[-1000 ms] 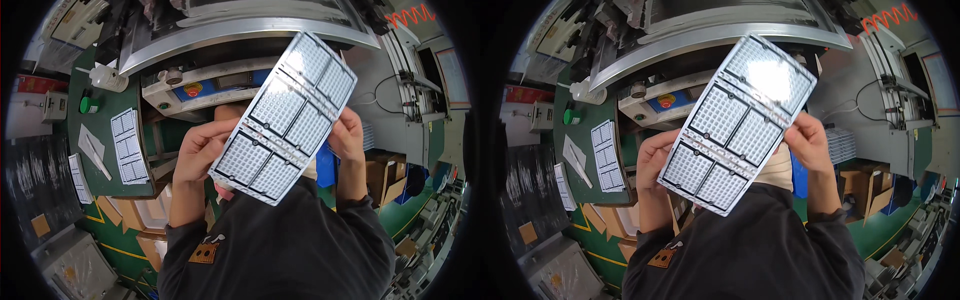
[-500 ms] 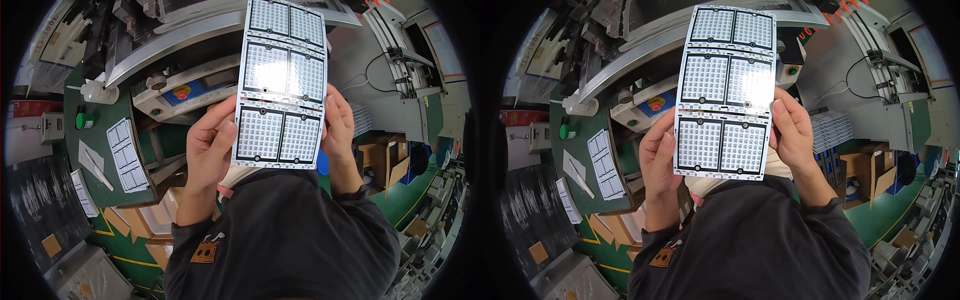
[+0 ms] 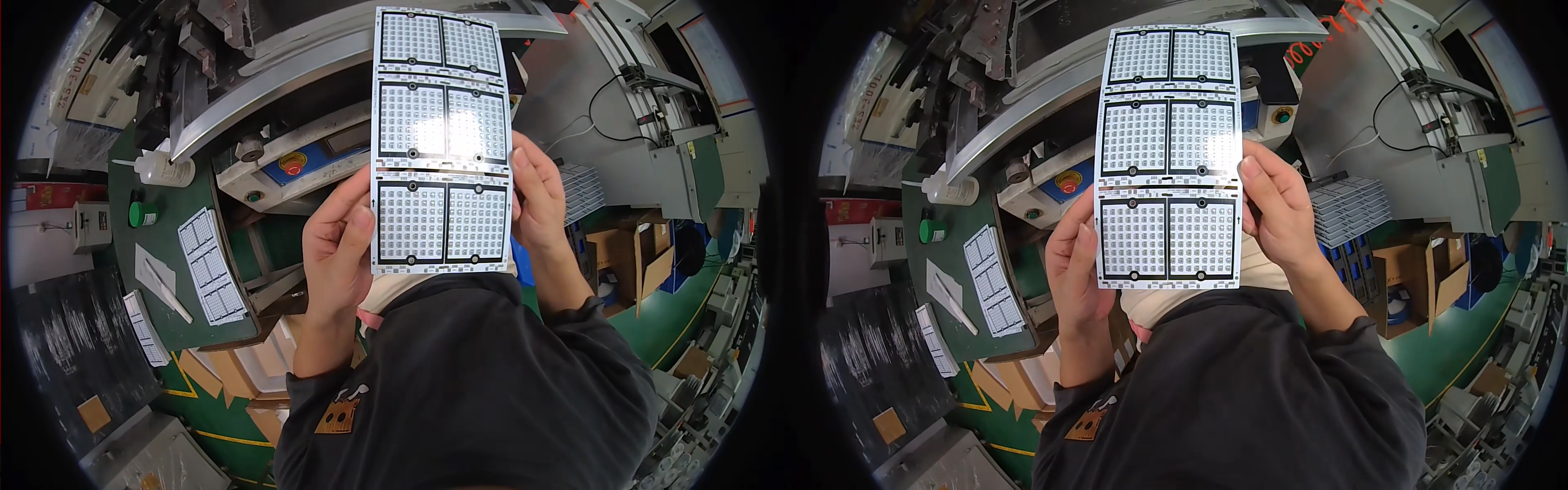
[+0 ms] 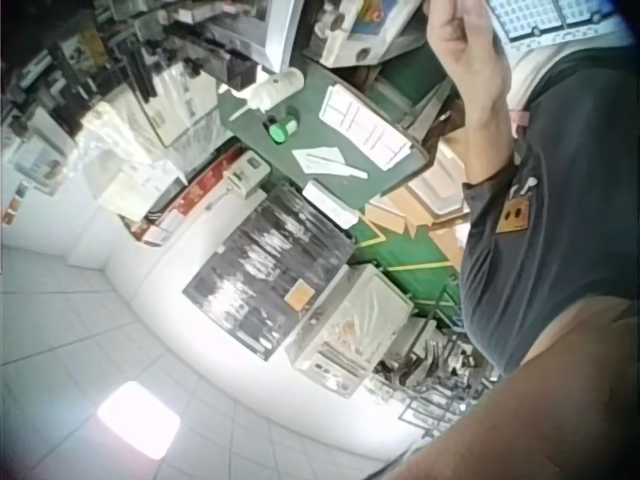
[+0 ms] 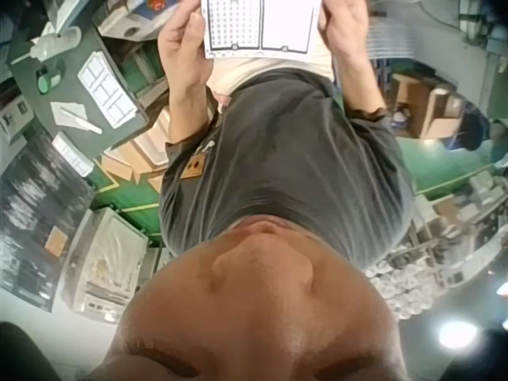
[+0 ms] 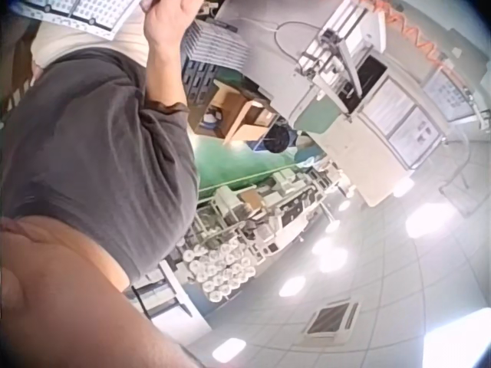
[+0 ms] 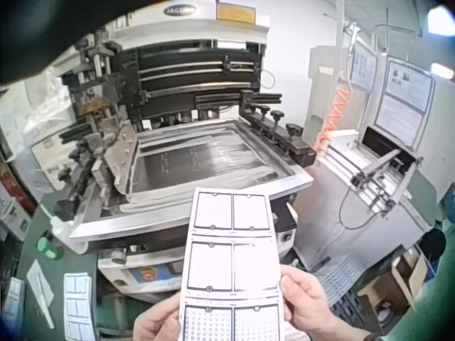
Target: Operating a machine to process or inspect sheets of electronic components in a production environment.
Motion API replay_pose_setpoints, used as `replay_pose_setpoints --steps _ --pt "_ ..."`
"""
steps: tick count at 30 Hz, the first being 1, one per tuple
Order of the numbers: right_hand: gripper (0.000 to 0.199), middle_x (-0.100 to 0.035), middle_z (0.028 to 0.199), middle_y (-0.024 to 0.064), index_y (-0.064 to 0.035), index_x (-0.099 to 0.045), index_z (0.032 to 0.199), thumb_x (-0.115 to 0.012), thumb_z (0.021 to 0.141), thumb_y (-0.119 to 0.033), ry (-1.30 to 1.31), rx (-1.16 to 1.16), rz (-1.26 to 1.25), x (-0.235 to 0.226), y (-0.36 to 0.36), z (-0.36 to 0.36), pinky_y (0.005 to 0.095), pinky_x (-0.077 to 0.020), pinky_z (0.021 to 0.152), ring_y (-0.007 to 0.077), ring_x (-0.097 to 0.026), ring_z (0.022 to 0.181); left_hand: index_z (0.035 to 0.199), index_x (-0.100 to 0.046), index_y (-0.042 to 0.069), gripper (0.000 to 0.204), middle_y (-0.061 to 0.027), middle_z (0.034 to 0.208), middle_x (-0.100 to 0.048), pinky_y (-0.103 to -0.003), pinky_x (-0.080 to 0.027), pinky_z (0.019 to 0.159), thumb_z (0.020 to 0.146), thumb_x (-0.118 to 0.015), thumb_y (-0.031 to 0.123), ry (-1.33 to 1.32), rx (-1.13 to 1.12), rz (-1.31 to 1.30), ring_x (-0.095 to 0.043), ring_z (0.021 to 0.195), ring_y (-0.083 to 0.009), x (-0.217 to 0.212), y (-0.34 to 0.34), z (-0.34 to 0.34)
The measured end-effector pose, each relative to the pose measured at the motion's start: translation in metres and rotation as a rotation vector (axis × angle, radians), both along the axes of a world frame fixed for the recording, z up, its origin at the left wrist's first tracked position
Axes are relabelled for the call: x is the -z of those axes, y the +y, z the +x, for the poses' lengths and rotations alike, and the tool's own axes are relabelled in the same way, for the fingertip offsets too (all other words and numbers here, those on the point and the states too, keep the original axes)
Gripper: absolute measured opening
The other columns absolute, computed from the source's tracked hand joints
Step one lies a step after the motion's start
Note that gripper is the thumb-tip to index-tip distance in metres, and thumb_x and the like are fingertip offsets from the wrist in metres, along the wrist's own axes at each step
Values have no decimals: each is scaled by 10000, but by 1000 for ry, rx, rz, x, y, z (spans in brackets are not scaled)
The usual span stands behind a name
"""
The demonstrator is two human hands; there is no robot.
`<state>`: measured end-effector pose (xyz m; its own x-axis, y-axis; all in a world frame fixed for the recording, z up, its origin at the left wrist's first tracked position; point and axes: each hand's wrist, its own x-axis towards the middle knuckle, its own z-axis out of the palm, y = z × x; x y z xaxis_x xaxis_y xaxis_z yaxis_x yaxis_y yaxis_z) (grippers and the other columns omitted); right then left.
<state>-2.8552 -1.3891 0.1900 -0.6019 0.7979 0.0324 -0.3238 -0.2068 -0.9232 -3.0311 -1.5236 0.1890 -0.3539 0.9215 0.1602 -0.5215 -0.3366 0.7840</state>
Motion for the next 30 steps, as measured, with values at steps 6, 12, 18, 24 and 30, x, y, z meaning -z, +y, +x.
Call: replay_pose_setpoints --steps 6,12,18,24,30 --pt "366 -577 760 -14 57 -482 1270 -387 1009 -181 62 -30 -26 1 5 5 150 -314 481 0 -363 489 1353 -381 -98 475 -183 1246 -571 -282 -456 936 963 -518 137 30 -16 -7 -587 1097 -175 -3 3 5" --pt "433 -598 812 6 69 -452 1274 -407 999 -263 83 -79 56 8 2 12 150 -333 477 -8 -405 512 1338 -399 -104 507 -189 1283 -546 -328 -435 972 952 -546 189 128 -31 -10 -562 1142 -209 3 -3 6" --pt "473 -601 886 43 87 -433 1286 -431 989 -281 36 -310 133 22 -9 42 174 -355 499 30 -454 563 1350 -378 -108 525 -197 1267 -556 -296 -431 956 952 -553 187 175 -27 42 -569 1127 -207 11 -1 9" --pt "481 -599 871 61 108 -421 1289 -450 982 -261 33 -354 102 27 -8 69 179 -377 506 30 -472 573 1347 -376 -109 550 -198 1301 -528 -336 -429 981 951 -557 227 170 48 6 -545 1168 -230 24 19 19" --pt "471 -601 828 54 110 -428 1283 -482 965 -232 82 -231 -16 22 7 104 168 -372 471 32 -465 525 1381 -336 -90 531 -228 1318 -504 -338 -445 961 969 -518 191 102 214 85 -534 1183 -262 31 43 34"
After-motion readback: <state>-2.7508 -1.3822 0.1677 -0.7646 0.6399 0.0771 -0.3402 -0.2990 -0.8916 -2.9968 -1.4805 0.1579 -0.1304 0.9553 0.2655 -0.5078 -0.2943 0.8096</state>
